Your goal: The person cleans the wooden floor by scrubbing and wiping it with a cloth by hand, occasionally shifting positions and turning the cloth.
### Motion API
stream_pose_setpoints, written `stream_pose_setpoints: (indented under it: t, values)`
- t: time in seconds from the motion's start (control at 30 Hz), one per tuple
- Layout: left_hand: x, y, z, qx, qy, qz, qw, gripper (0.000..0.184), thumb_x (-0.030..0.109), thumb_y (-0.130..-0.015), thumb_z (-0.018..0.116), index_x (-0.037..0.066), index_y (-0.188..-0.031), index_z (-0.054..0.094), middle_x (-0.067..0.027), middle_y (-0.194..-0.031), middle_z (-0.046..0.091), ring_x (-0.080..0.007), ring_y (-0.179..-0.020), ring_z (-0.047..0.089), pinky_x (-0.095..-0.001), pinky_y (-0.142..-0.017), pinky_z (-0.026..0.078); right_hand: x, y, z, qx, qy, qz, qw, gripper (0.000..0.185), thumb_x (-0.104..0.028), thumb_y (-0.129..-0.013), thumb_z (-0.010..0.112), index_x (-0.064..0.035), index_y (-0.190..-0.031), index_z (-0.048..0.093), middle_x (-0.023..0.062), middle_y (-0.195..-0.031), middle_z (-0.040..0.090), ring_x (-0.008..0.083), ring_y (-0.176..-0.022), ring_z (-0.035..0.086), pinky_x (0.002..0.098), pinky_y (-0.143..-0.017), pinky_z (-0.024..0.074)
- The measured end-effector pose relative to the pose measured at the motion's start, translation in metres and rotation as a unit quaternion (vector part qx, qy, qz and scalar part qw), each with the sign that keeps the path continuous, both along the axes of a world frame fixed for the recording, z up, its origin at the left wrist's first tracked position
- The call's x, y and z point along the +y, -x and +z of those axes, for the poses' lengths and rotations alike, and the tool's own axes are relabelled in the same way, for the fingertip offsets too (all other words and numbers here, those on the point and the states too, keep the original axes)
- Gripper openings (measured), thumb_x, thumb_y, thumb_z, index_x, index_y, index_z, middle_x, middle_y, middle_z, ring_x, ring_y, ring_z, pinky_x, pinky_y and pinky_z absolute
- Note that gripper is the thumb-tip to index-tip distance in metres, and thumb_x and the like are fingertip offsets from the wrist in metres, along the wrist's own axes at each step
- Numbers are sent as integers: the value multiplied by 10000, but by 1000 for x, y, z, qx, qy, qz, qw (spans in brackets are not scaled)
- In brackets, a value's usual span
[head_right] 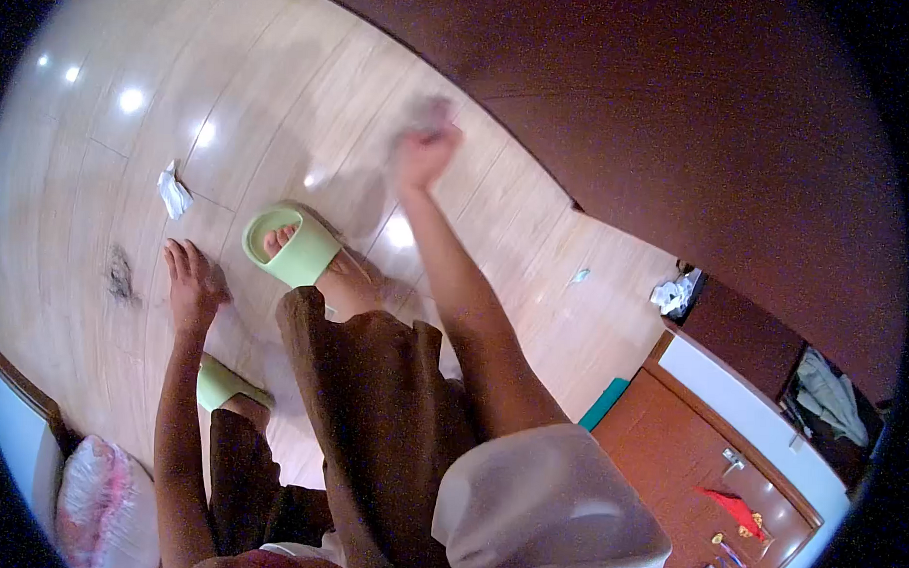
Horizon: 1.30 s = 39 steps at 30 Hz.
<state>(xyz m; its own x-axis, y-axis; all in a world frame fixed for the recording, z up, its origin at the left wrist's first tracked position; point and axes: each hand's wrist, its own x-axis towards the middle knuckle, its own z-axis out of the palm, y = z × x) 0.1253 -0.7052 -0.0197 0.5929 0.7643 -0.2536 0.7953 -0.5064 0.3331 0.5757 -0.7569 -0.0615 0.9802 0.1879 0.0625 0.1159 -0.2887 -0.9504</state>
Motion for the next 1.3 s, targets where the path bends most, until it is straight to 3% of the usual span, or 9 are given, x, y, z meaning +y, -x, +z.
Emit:
stream_pose_setpoints:
  t: [0.23,0.27,0.37,0.47,0.5,0.6,0.7,0.9,1.3]
  values:
    - [2,-6,16,-7,35,30,999,1167,111,-468,869,-87,-1440,254,-382,-1491,219,-568,-1382,244,-493,-1159,314,79,-44,37,96,22,-415,905,285,-212,-981,440,40,-1077,533,188,-1023,670,323,-972,662,447,-753,540]
    - [2,-4,12,5,15,13,1000,1163,122,-477,867,-92,-1440,252,-381,-1490,220,-565,-1382,245,-492,-1163,309,109,-29,40,114,-42,-391,912,323,-242,-1021,366,32,-1036,536,199,-1054,657,330,-983,641,428,-822,524]
    - [1,1,3,24,-8,-13,1000,1138,152,-501,862,-106,-1434,262,-372,-1489,231,-555,-1384,250,-486,-1173,295,183,-8,-35,-67,402,-205,890,303,-267,-972,449,7,-1049,554,159,-1102,599,283,-1051,583,409,-917,420]
    - [6,-5,17,25,14,-15,999,1084,179,-520,862,-116,-1410,317,-343,-1486,266,-547,-1383,258,-479,-1179,291,246,81,44,162,-8,-43,986,204,-157,-910,533,-25,-1065,545,137,-1150,559,290,-1079,546,389,-933,412]
    - [8,-7,23,34,5,-31,999,1062,188,-524,864,-116,-1398,343,-328,-1481,288,-545,-1380,264,-478,-1179,292,260,98,28,34,79,62,994,212,-92,-861,559,-43,-1068,553,142,-1140,566,302,-1069,552,404,-929,422]
    - [18,-13,50,53,42,-35,997,996,212,-542,876,-89,-1371,414,-274,-1455,356,-512,-1382,284,-480,-1177,296,283,142,12,-271,223,343,871,330,31,-759,570,-55,-1078,581,165,-1082,612,339,-1030,588,448,-923,457]
    - [20,-2,40,-18,70,43,996,988,217,-559,886,-43,-1390,419,-238,-1447,387,-460,-1383,311,-485,-1164,313,278,146,32,-145,146,595,777,344,40,-762,532,-40,-1091,592,180,-1005,640,377,-980,608,451,-922,473]
    - [69,8,50,-16,26,136,990,1007,145,-598,866,-8,-1445,344,-238,-1503,339,-433,-1359,365,-456,-1128,361,234,76,70,-254,184,308,898,367,93,-742,520,-42,-1072,605,165,-1052,664,340,-1033,627,424,-935,463]
    - [79,-13,4,154,26,90,984,728,55,-739,642,-208,-1354,354,-430,-1435,294,-553,-1346,322,-463,-1161,307,330,107,53,-258,200,352,877,360,30,-789,544,-80,-1124,619,119,-1143,664,306,-1080,585,406,-953,402]
